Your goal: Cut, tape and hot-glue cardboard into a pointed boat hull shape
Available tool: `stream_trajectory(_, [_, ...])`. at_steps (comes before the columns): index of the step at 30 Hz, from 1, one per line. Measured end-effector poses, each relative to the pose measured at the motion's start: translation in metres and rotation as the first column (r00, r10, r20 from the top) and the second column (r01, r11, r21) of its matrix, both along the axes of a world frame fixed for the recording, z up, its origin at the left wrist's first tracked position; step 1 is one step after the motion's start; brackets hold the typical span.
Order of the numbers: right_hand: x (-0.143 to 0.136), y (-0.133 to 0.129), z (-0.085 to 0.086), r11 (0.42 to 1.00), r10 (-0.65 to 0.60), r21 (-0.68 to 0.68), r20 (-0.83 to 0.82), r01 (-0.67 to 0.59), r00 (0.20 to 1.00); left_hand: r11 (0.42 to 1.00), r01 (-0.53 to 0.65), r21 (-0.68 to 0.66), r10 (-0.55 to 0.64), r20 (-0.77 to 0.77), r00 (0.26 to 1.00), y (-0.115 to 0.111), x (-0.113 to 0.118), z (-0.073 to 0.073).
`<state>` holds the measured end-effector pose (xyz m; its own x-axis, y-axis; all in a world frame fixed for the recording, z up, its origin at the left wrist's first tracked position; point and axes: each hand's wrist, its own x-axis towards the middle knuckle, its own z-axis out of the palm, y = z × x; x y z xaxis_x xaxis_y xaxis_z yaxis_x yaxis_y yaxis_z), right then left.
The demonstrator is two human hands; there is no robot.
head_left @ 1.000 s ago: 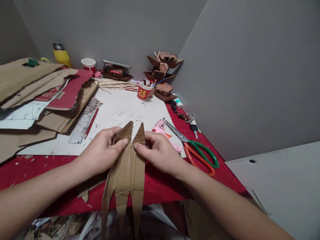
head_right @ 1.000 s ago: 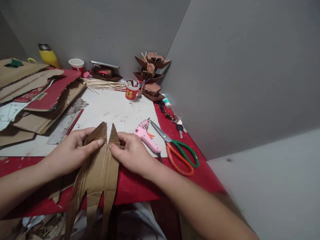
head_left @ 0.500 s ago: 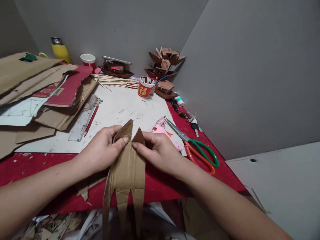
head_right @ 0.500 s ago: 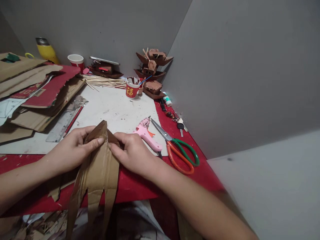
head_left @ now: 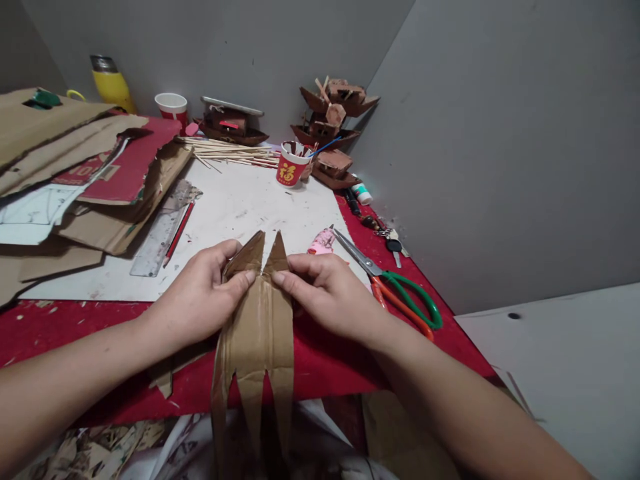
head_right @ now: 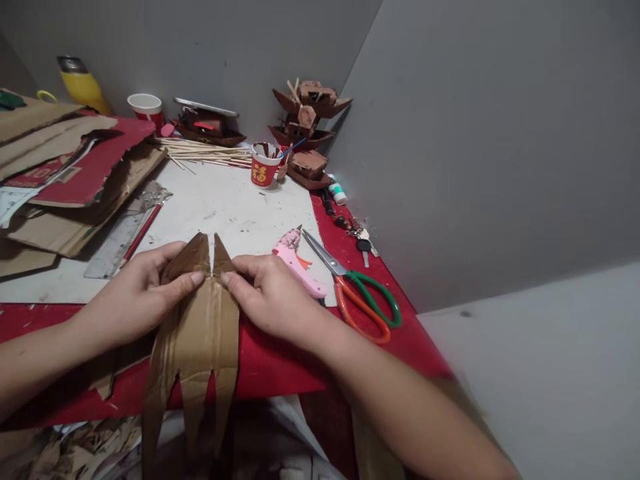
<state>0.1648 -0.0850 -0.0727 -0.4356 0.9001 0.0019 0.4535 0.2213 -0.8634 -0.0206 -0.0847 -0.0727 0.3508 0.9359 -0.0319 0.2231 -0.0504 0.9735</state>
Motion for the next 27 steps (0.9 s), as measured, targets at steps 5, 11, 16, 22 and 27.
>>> stream_trajectory(5, [-0.001,0.005,0.0,0.998,0.035,-0.06,-0.008,-0.036,0.999,0.998,-0.012,-0.067,0.014,0.038,0.999,-0.001,0.004,0.001])
stream_trajectory(11, [-0.004,0.007,-0.001,1.0,0.019,0.003,0.083,-0.019,0.996,0.998,-0.026,-0.064,0.026,0.001,1.0,-0.001,0.005,0.001])
stream_trajectory(16, [-0.005,0.007,-0.002,0.997,0.017,0.07,0.127,-0.026,0.992,1.0,-0.027,0.008,0.027,-0.091,0.995,0.001,0.001,-0.005])
stream_trajectory(22, [-0.006,0.009,-0.004,0.998,0.019,0.059,0.186,-0.03,0.982,0.994,0.009,0.106,0.012,-0.195,0.981,0.006,-0.002,-0.009])
stream_trajectory(27, [-0.007,0.009,-0.002,0.997,0.048,0.055,0.22,-0.062,0.974,0.992,0.105,-0.069,-0.109,-0.046,0.993,0.007,-0.001,-0.005])
